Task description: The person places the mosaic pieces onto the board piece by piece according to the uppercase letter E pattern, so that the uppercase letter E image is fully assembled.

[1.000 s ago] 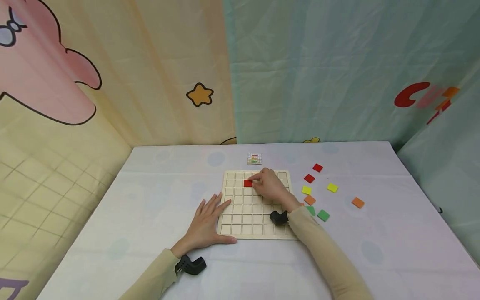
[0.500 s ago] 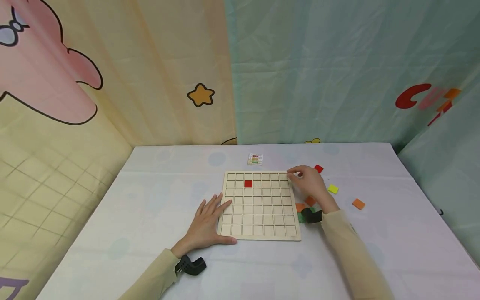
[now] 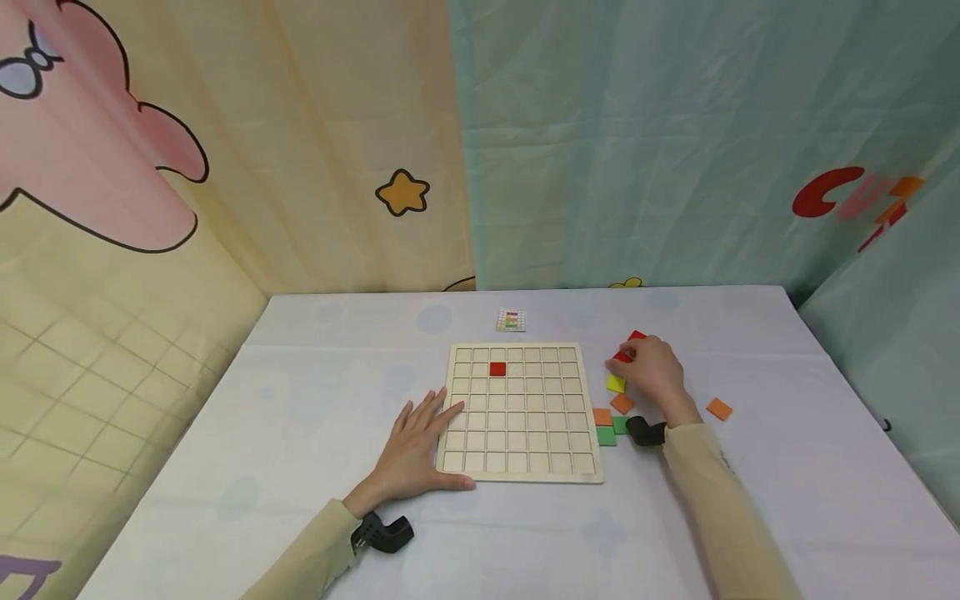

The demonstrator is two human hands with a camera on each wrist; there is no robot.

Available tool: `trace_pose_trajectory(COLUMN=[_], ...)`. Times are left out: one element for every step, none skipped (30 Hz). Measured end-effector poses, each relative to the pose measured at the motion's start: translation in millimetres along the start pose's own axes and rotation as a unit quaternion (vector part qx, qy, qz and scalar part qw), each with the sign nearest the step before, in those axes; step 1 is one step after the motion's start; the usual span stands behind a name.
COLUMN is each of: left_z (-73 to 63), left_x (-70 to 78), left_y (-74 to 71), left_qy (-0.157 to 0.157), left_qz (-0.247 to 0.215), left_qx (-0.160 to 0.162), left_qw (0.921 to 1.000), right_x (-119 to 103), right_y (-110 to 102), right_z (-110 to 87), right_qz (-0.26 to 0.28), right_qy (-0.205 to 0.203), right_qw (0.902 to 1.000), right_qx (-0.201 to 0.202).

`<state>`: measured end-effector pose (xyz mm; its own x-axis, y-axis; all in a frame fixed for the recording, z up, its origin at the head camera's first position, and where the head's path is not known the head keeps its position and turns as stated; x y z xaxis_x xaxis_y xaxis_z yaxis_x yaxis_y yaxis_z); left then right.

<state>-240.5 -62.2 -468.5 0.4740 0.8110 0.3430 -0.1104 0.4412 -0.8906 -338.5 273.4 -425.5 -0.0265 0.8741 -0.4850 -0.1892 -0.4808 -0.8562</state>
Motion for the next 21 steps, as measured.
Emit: trace_pose_trajectory(left_z=[0.0, 0.1, 0.1, 0.1, 0.2, 0.1, 0.1, 0.0, -0.1, -0.1, -0.2, -0.2, -0.2, -0.2, -0.1, 0.0, 0.0, 0.1, 0.2, 0.2, 0.3], left_x=[0.1, 0.2, 0.4, 0.5, 0.6, 0.7, 0.8, 0.9, 1.1, 1.1, 1.1, 1.1, 1.1, 1.2, 1.1, 1.1, 0.9, 1.0, 1.0, 0.9, 0.7], left_y=[0.1, 0.1, 0.0, -0.1, -0.2, -0.5, -0.7, -1.0, -1.2, -1.3, -1.3, -1.3, -1.3, -1.3, -1.1, -0.8, -0.5, -0.5, -0.5, -0.4, -0.2], left_qy=[0.0, 0.0, 0.0, 0.001, 0.002, 0.002, 0.002, 0.002, 0.003, 0.003, 0.003, 0.003, 0.003, 0.002, 0.002, 0.002, 0.001, 0.001, 0.002, 0.001, 0.001], left_qz=[-0.001, -0.001, 0.0, 0.0, 0.001, 0.001, 0.0, 0.0, 0.0, 0.0, -0.001, 0.0, 0.0, 0.001, 0.002, 0.004, 0.005, 0.006, 0.007, 0.007, 0.008], left_qx=[0.0, 0.0, 0.0, 0.0, 0.0, 0.0, 0.001, 0.001, 0.001, 0.001, 0.001, 0.001, 0.001, 0.0, 0.0, 0.0, -0.001, -0.001, 0.0, -0.001, -0.001], left_qw=[1.0, 1.0, 1.0, 1.0, 1.0, 1.0, 1.0, 1.0, 1.0, 1.0, 1.0, 1.0, 1.0, 1.0, 1.0, 1.0, 1.0, 1.0, 1.0, 1.0, 1.0], right_x=[-0.2, -0.2, -0.7, -1.2, -1.6, -1.7, -1.9, -1.9, -2.1, -2.2, -2.4, -2.0, -1.9, -1.6, -1.9, -1.8, -1.9, -1.9, -2.1, -2.7, -3.0], right_y=[-0.1, -0.2, -0.5, -0.7, -0.7, -0.5, -0.6, -0.5, -0.5, -0.4, -0.4, 0.1, 0.8, 1.5, 2.0, 2.8, 3.3, 3.7, 3.9, 3.7, 3.7], right_z=[-0.5, -0.6, -1.0, -1.2, -1.3, -1.5, -1.7, -1.8, -2.1, -2.2, -2.3, -2.2, -2.3, -2.2, -2.3, -2.3, -2.6, -2.7, -2.8, -3.1, -3.5], right_qz=[0.001, 0.002, 0.003, 0.004, 0.004, 0.005, 0.007, 0.008, 0.009, 0.01, 0.012, 0.015, 0.018, 0.021, 0.026, 0.031, 0.037, 0.043, 0.049, 0.054, 0.059], right_qy=[-0.002, -0.005, -0.008, -0.011, -0.013, -0.015, -0.015, -0.015, -0.015, -0.014, -0.014, -0.012, -0.01, -0.008, -0.006, -0.002, 0.001, 0.004, 0.006, 0.006, 0.009], right_qw=[1.0, 0.9999, 0.9998, 0.9997, 0.9996, 0.9995, 0.9994, 0.9994, 0.9994, 0.9993, 0.9994, 0.9994, 0.9995, 0.9995, 0.9995, 0.9994, 0.9992, 0.999, 0.9987, 0.9985, 0.9982], right_qx=[0.005, 0.011, 0.017, 0.021, 0.025, 0.029, 0.031, 0.032, 0.032, 0.032, 0.031, 0.029, 0.026, 0.023, 0.019, 0.016, 0.013, 0.012, 0.011, 0.012, 0.011])
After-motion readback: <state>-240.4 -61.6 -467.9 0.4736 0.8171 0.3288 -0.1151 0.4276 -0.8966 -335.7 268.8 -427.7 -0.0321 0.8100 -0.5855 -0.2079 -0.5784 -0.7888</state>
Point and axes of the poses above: each hand's wrist, its own z-axis towards the middle knuckle, its own y-axis out of the palm, x = y × z, the point moved 9 cm from there along z, towards the middle knuckle, and after that the axes turned 12 degrees about x, right-handed, at the moved point
